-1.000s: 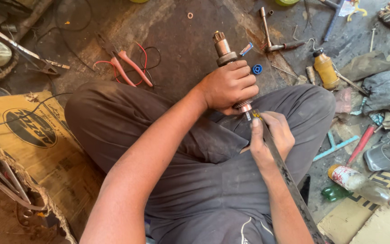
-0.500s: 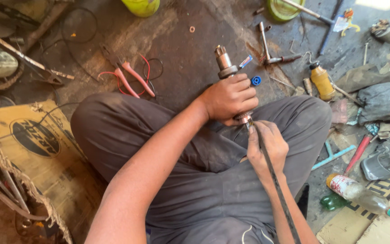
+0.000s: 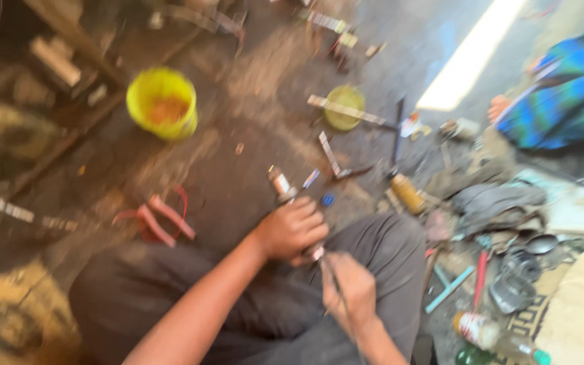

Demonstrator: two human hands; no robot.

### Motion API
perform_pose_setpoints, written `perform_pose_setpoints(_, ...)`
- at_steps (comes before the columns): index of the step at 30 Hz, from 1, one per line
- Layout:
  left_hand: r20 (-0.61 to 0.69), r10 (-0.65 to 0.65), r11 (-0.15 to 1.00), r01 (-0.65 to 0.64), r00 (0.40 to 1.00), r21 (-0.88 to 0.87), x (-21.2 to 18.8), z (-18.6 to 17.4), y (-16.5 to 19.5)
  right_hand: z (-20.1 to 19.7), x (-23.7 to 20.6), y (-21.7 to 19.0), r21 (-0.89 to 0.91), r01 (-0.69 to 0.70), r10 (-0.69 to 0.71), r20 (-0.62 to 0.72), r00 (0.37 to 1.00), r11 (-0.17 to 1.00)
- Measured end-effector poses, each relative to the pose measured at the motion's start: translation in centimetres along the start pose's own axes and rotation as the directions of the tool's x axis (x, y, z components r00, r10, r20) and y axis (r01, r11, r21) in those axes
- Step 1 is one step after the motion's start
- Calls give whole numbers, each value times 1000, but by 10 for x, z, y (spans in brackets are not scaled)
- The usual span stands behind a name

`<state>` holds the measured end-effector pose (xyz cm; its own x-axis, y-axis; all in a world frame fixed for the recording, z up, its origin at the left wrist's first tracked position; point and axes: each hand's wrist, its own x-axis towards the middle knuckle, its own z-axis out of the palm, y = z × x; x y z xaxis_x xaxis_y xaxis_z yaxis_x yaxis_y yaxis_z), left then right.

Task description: The person sits cross-legged on the workshop floor with a starter motor armature on their lap. They scrape the commutator with a file, then run a hacksaw blade between the commutator segments to clean them, rotating the armature as they work.

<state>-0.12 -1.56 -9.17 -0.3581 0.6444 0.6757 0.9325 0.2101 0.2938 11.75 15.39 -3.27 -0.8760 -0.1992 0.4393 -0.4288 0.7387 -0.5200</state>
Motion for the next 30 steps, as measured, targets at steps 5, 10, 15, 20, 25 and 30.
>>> perform_pose_setpoints(5, 32, -2, 1000, 2, 999, 5, 7, -6, 1, -1, -12, 4, 20, -95, 94, 13, 995, 995)
perform_pose_setpoints(10, 61, -23, 999, 22, 998, 27, 6, -3, 2, 0, -27, 14, 186, -315, 319, 14, 948, 930)
perform_pose_setpoints(15, 32, -37, 999, 36, 999, 28, 3, 0, 6, -12, -31, 11, 192, -452, 476, -103, 873, 871)
perform_pose_setpoints(20, 84, -61, 998, 59, 995, 33, 7, -5, 13, -22, -14, 2, 251, -358, 378, -39, 925, 900)
perform_pose_setpoints(25, 194, -28, 999, 32, 981, -13, 12, -1, 8, -25, -14, -4, 259, -232, 233, 27, 972, 937)
perform_pose_setpoints(30, 163, -1, 1000, 6, 987, -29, 0, 9, 7, -14, -28, -4, 195, -429, 427, 53, 903, 882)
